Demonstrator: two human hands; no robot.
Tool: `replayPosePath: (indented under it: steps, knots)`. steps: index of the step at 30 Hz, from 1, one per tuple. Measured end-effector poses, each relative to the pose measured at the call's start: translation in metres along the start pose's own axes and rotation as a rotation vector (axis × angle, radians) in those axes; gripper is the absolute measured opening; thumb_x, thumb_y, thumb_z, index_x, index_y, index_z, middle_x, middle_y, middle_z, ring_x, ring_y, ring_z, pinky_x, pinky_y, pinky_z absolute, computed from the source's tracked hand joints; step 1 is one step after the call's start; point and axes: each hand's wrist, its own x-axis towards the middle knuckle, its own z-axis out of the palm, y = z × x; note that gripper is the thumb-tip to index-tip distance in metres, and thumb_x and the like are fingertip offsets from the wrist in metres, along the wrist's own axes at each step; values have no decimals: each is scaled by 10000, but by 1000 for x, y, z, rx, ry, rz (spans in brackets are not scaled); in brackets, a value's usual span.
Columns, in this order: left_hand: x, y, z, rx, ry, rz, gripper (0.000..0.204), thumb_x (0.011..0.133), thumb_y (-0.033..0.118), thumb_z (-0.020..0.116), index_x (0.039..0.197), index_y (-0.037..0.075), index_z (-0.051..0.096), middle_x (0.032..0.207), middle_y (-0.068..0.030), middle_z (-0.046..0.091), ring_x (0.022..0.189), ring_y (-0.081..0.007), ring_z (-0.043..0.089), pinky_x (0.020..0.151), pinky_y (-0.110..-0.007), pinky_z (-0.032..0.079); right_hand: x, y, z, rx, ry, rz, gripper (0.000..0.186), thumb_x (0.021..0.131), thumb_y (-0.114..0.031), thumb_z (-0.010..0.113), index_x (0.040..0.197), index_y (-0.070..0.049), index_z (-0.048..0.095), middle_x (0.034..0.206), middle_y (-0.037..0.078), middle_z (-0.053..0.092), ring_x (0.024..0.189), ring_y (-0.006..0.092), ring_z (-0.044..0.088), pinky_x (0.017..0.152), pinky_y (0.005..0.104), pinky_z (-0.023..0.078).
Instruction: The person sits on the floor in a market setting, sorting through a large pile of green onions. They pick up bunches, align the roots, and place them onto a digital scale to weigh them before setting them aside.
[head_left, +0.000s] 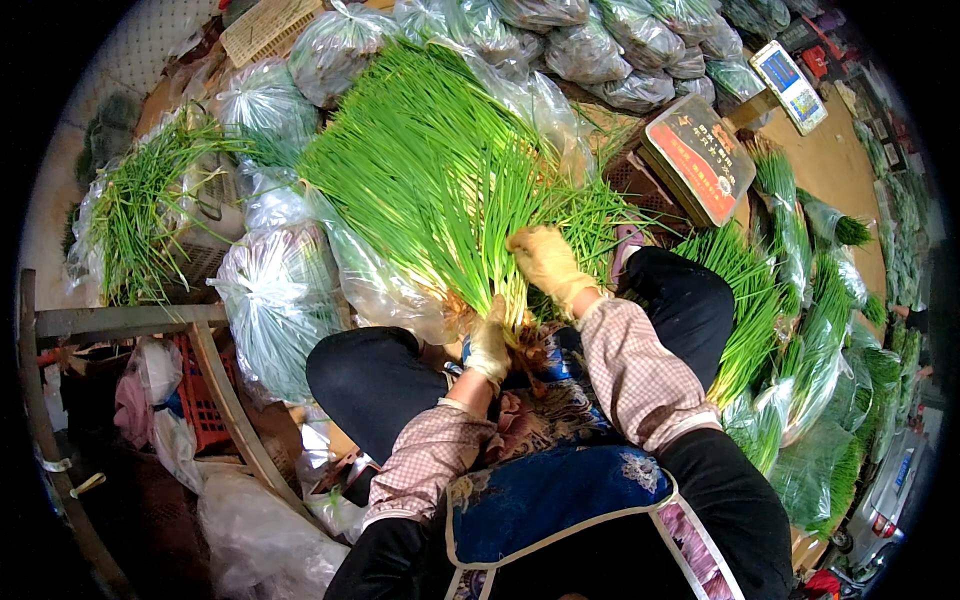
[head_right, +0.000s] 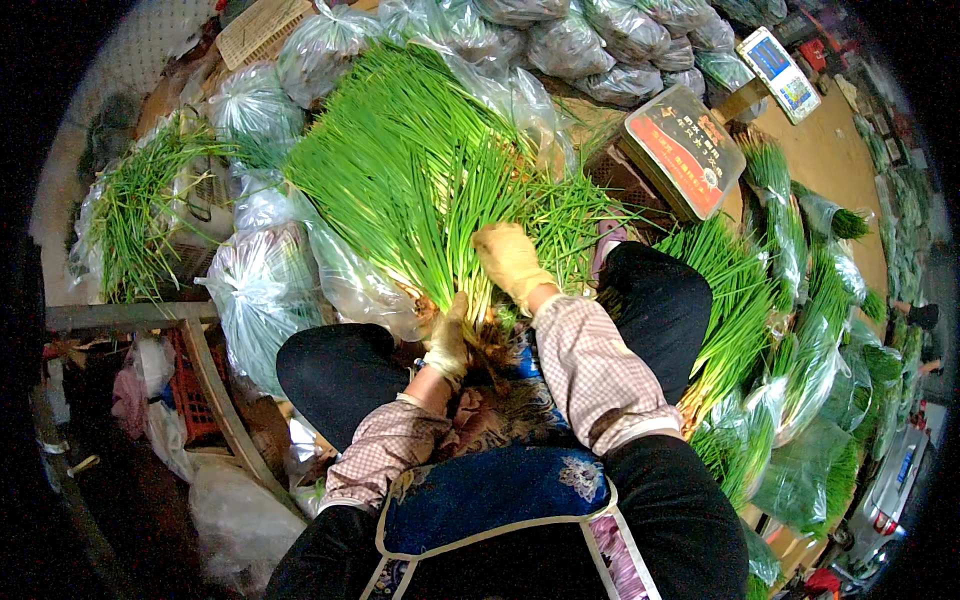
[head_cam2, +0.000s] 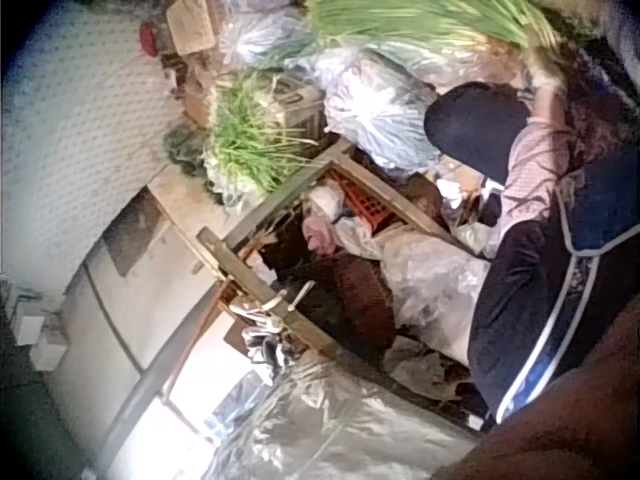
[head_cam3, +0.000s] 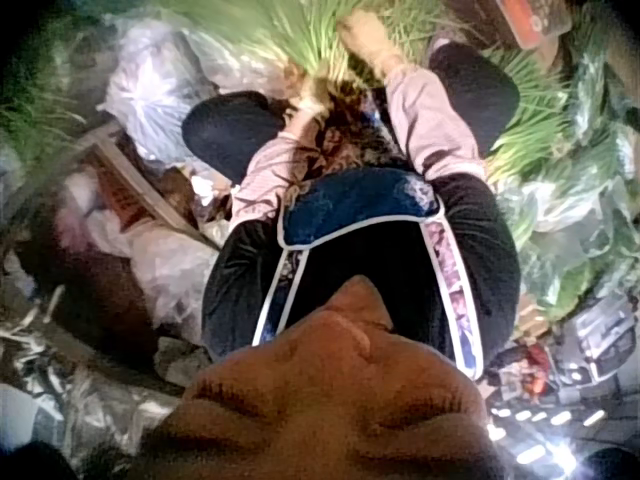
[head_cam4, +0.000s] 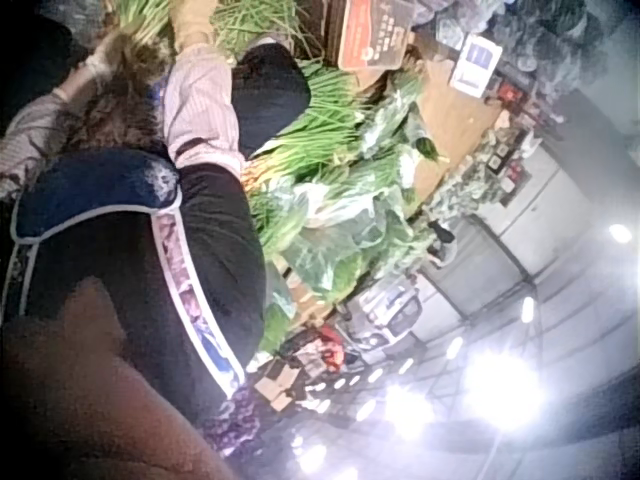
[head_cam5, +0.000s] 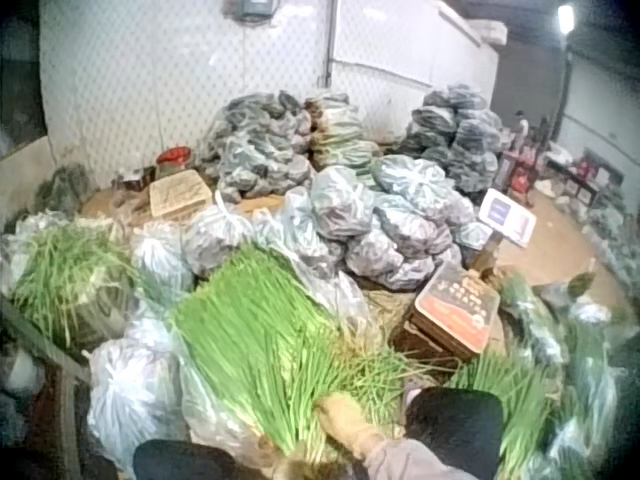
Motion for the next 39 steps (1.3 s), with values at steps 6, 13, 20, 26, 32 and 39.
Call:
replayPosePath:
  steps: [6,13,20,26,32,39]
  knots:
    - [10,-9,-20,-194,-118,-44,278,934,281,455,1057,50,548,895,-86,636,753,-218,625,620,-368,526,20,-10,22,-255,-387,216,305,727,-261,590,862,2,665,923,184,624,897,357,590,785,429,488]
    - [4,-1,0,-224,49,-130,242,907,210,439,984,23,571,830,-104,643,648,-259,619,510,-392,514,24,-3,32,-100,-317,478,265,711,-199,604,889,-14,670,948,221,632,899,378,614,779,418,511]
    - [21,-15,-11,-170,96,-33,229,867,109,419,1003,-10,559,833,-137,638,599,-278,617,450,-398,512,25,-18,20,-57,-385,466,368,719,-350,610,872,-16,632,887,222,624,856,381,602,770,430,485]
    - [31,-13,-19,-65,-91,232,205,844,-17,462,1025,4,556,853,-117,625,715,-225,628,616,-332,546,31,-29,2,-19,231,92,486,658,-358,701,972,-6,582,1055,196,561,1001,367,521,869,440,430]
    - [23,-8,1,-282,-110,110,209,937,176,491,1013,-7,557,871,-100,633,735,-214,637,623,-336,553,27,-26,2,-90,171,123,523,672,-317,711,1070,-12,563,1186,179,510,1112,359,455,930,442,389]
    - [10,1,9,-159,-110,29,274,941,244,488,1025,-5,565,887,-95,645,739,-214,650,631,-340,555,14,9,8,-90,-42,256,288,753,-160,625,1023,-63,596,1022,198,605,981,363,558,848,427,447]
